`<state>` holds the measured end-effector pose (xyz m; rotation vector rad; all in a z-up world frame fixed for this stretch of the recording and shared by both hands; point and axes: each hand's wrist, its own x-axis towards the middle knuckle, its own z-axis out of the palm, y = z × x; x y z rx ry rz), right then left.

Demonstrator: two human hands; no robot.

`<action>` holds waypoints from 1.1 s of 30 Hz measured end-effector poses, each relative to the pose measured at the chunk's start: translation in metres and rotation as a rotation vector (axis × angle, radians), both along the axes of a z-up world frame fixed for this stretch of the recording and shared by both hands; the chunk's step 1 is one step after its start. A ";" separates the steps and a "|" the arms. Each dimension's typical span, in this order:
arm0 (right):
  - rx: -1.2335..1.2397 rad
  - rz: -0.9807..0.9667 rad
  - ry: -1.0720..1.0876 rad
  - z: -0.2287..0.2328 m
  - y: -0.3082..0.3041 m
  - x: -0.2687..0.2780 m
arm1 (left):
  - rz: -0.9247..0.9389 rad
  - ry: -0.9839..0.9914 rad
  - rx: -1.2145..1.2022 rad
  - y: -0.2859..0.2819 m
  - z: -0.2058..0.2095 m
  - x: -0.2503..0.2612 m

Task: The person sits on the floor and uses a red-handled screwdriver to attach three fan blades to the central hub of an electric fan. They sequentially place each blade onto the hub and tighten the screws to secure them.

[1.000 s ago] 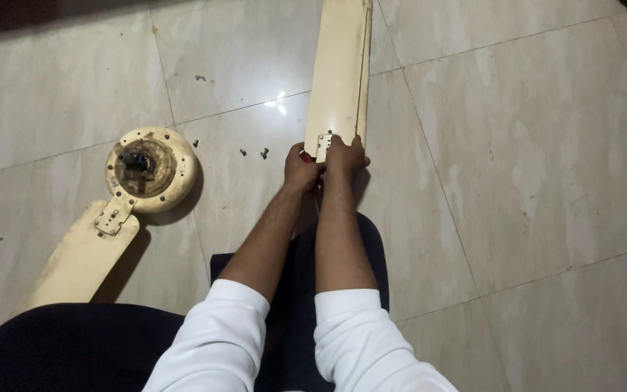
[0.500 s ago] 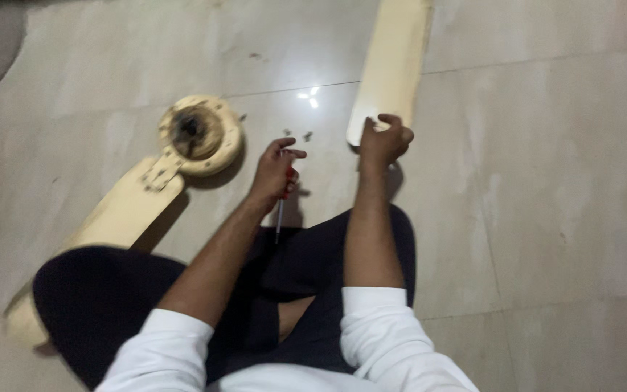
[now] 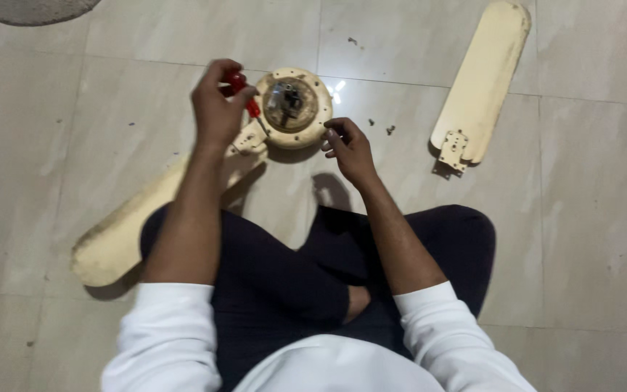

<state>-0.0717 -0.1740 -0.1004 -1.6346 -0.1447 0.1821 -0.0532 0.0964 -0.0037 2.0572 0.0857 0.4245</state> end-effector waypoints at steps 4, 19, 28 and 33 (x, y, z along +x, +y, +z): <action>-0.115 0.068 -0.119 0.001 0.046 -0.006 | -0.008 -0.170 0.056 0.000 0.001 0.006; -0.418 0.093 -0.459 0.023 0.144 0.072 | -0.097 -0.172 0.114 0.010 0.005 0.024; -0.526 0.164 -0.441 0.021 0.138 0.070 | -0.231 -0.057 0.231 0.016 0.007 0.025; -0.531 0.157 -0.379 0.012 0.135 0.068 | -0.252 -0.044 0.249 0.018 0.010 0.022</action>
